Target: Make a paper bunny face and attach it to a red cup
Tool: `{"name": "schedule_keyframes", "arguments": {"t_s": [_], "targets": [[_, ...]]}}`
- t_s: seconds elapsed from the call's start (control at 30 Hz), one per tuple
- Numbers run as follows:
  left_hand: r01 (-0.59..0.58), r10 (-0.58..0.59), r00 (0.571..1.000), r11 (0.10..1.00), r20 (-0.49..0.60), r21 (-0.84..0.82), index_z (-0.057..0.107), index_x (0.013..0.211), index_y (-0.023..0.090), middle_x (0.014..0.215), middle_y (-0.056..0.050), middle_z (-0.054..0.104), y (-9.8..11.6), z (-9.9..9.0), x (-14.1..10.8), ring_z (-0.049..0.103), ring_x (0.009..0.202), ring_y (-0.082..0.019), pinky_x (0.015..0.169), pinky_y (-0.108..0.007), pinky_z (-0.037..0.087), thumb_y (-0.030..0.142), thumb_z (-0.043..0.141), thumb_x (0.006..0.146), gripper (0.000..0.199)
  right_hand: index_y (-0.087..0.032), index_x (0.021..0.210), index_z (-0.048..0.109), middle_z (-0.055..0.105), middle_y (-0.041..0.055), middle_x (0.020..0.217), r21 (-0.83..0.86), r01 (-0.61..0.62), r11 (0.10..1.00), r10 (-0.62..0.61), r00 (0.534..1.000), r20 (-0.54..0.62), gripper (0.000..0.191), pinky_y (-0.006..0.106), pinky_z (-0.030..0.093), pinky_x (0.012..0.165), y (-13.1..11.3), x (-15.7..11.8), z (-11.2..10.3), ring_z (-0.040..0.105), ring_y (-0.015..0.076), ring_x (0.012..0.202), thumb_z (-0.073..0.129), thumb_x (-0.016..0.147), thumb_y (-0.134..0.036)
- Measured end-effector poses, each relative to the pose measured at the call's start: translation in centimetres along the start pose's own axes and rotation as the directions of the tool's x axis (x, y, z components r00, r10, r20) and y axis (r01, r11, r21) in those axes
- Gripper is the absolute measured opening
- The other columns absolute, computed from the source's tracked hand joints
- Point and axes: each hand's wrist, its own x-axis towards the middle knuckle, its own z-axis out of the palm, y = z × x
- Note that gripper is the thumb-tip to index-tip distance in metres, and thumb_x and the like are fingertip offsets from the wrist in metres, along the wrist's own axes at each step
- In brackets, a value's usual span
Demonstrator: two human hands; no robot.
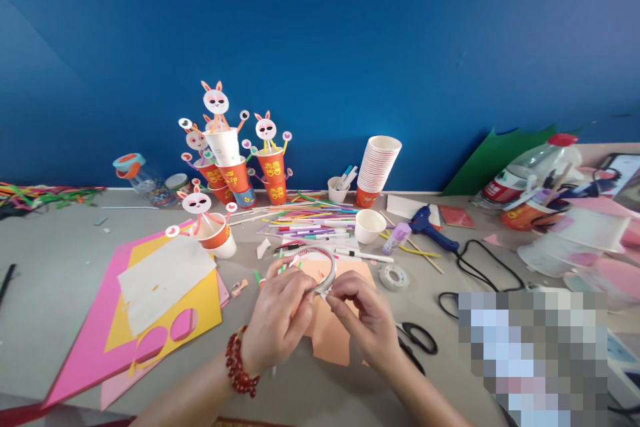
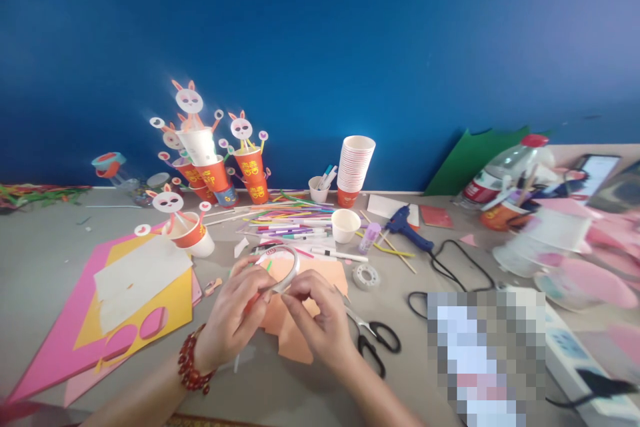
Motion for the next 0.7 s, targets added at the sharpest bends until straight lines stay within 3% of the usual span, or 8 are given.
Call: {"name": "schedule_keyframes", "arguments": {"t_s": [0.23, 0.33, 0.43, 0.53, 0.63, 0.7], "targets": [[0.087, -0.091, 0.996, 0.985, -0.025, -0.151, 0.053, 0.096, 0.022, 0.085, 0.0, 0.061, 0.7, 0.6, -0.1, 0.057, 0.084, -0.016, 0.103, -0.043, 0.034, 0.012, 0.041, 0.094, 0.015, -0.023, 0.094, 0.059, 0.061, 0.0026, 0.081, -0.049, 0.107, 0.993, -0.109, 0.993, -0.044, 0.018, 0.033, 0.045, 0.07, -0.1, -0.7, 0.5, 0.058, 0.0183, 0.078, 0.057, 0.089, -0.006], [0.193, -0.216, 0.974, 0.949, -0.068, -0.249, 0.055, 0.093, 0.021, 0.083, -0.002, 0.06, -0.1, 0.4, -0.2, 0.058, 0.083, -0.017, 0.084, -0.034, 0.046, 0.02, 0.042, 0.096, 0.013, -0.023, 0.093, 0.061, 0.06, 0.0026, 0.078, -0.023, 0.127, 0.992, -0.128, 0.989, -0.068, 0.017, 0.034, 0.045, 0.068, -0.3, -0.6, 0.3, 0.057, 0.0187, 0.076, 0.056, 0.09, -0.008], [0.299, -0.381, 0.91, 0.875, -0.162, -0.382, 0.053, 0.097, 0.021, 0.075, 0.0, 0.057, -1.4, -1.4, 0.1, 0.057, 0.07, -0.015, 0.065, -0.027, 0.048, 0.029, 0.041, 0.099, 0.015, -0.024, 0.092, 0.061, 0.057, 0.0026, 0.076, 0.067, 0.092, 0.994, -0.076, 0.975, -0.209, 0.012, 0.033, 0.045, 0.065, -0.3, -0.2, -0.3, 0.055, 0.0187, 0.073, 0.054, 0.093, -0.014], [0.379, -0.447, 0.874, 0.873, -0.192, -0.307, 0.054, 0.098, 0.021, 0.081, -0.001, 0.064, -2.6, -4.0, 0.8, 0.061, 0.075, -0.016, 0.071, -0.028, 0.05, 0.034, 0.047, 0.097, 0.015, -0.023, 0.086, 0.06, 0.055, 0.0023, 0.075, 0.122, -0.01, 0.993, 0.049, 0.947, -0.319, 0.008, 0.031, 0.045, 0.062, -0.1, 0.3, -0.8, 0.054, 0.018, 0.071, 0.058, 0.093, -0.02], [0.386, -0.41, 0.883, 0.911, -0.231, -0.143, 0.055, 0.1, 0.022, 0.086, -0.001, 0.067, -3.8, -5.6, 1.5, 0.064, 0.079, -0.017, 0.074, -0.029, 0.051, 0.036, 0.047, 0.097, 0.017, -0.022, 0.085, 0.062, 0.057, 0.0026, 0.078, 0.183, -0.121, 0.976, 0.165, 0.954, -0.251, 0.008, 0.027, 0.045, 0.055, 0.2, 0.5, -0.8, 0.054, 0.0156, 0.066, 0.061, 0.092, -0.025], [0.389, -0.383, 0.903, 0.921, -0.193, -0.009, 0.055, 0.1, 0.023, 0.086, 0.0, 0.069, -5.0, -5.6, 1.5, 0.065, 0.077, -0.017, 0.071, -0.028, 0.051, 0.036, 0.045, 0.098, 0.017, -0.023, 0.089, 0.064, 0.058, 0.0027, 0.082, 0.212, -0.164, 0.963, 0.206, 0.959, -0.196, 0.007, 0.025, 0.045, 0.052, 0.4, 0.5, -0.7, 0.053, 0.0132, 0.062, 0.06, 0.093, -0.028]]}}
